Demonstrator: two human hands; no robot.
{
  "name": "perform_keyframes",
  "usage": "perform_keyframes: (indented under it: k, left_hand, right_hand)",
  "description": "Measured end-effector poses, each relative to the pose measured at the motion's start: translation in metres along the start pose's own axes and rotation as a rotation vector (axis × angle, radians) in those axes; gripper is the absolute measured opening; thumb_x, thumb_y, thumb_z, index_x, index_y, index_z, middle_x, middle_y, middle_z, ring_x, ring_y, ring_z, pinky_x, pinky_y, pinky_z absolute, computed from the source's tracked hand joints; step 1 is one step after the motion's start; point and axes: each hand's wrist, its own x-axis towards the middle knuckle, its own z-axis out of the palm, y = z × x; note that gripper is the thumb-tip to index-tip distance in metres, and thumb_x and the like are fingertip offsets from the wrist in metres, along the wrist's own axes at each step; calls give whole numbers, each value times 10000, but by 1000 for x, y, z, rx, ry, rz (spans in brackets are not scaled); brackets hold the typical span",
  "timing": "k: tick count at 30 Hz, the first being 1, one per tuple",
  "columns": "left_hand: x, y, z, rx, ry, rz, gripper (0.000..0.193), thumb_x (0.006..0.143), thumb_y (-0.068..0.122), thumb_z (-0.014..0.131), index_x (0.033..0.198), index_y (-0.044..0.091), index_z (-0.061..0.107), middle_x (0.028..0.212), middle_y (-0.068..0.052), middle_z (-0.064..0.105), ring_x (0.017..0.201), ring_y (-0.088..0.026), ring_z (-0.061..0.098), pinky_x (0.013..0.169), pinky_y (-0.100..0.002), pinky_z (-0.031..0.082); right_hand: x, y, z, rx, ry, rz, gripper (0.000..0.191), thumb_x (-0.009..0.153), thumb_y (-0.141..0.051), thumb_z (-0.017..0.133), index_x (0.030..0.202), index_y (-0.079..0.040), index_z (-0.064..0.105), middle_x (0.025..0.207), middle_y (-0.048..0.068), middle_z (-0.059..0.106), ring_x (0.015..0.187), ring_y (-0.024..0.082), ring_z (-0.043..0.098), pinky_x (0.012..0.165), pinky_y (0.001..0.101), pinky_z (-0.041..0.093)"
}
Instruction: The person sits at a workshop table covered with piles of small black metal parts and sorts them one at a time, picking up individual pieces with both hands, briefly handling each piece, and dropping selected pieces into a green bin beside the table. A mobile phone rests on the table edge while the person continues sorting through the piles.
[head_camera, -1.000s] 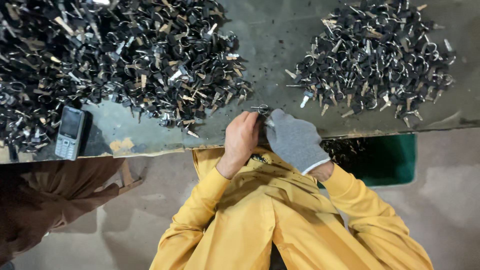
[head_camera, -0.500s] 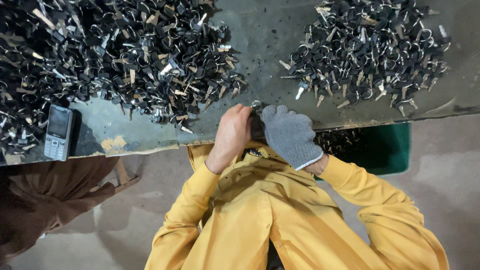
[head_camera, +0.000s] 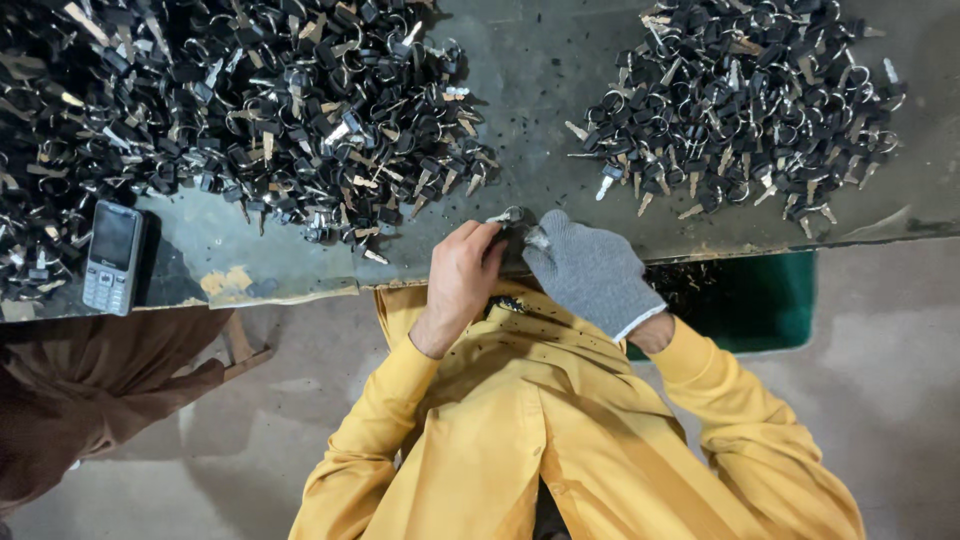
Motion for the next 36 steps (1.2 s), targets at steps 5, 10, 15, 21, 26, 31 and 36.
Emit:
perform_keyframes:
  k: [5, 10, 15, 21, 26, 31, 36]
  left_hand:
    - [1, 1, 3, 12, 17, 59, 243, 842, 4, 700, 1081, 30, 661, 893, -158, 622, 826, -395, 635, 698, -474, 510]
    - [2, -2, 1, -5, -3, 59, 162, 869, 0, 702, 1019, 40, 656, 866, -151, 606, 819, -395, 628, 693, -480, 503]
    - [2, -5, 1, 30, 5, 111, 188, 828, 6, 700, 1003, 36, 640, 865, -148, 600, 817, -397, 631, 694, -485, 503]
    - [-1, -4, 2, 9, 41, 102, 184, 857, 22, 713, 1028, 43, 651, 864, -150, 603, 807, -395, 632, 686, -480, 507]
    - [1, -4, 1, -19, 48, 103, 227, 856, 17, 705, 1075, 37, 651, 877, -150, 617, 803, -382, 643, 686, -468, 516]
    - [1, -7, -2, -33, 27, 97, 295, 844, 13, 707, 1132, 17, 642, 894, -157, 624, 800, -385, 636, 675, -459, 521]
    - [-2, -7, 2, 66, 29, 172, 297, 845, -31, 668, 1133, 31, 631, 896, -146, 613, 844, -373, 642, 726, -469, 524]
  right_hand:
    - [3, -7, 5, -112, 42, -18, 285, 973, -356, 613, 968, -74, 573, 733, 178, 691, 634, 392, 701, 530, 520, 532]
    - [12, -8, 16, -205, -14, 7, 230, 986, -315, 584, 980, -85, 582, 751, 169, 704, 639, 380, 710, 528, 526, 540]
    - [19, -9, 15, -160, -18, -6, 219, 961, -286, 588, 1004, -71, 582, 748, 181, 707, 653, 393, 711, 566, 545, 541]
    - [13, -9, 10, -98, -101, 78, 294, 968, -363, 585, 996, -71, 572, 717, 199, 714, 674, 411, 704, 594, 555, 536]
    - [13, -9, 9, -190, -77, 40, 301, 965, -358, 599, 979, -61, 559, 734, 189, 723, 656, 406, 705, 564, 555, 533]
    - [-1, -11, 8, -205, 99, -143, 291, 962, -359, 628, 949, -72, 577, 756, 173, 707, 612, 377, 703, 500, 504, 535]
    - [6, -15, 14, -185, -25, -80, 294, 938, -367, 647, 1049, -97, 604, 718, 150, 696, 600, 375, 698, 504, 499, 538]
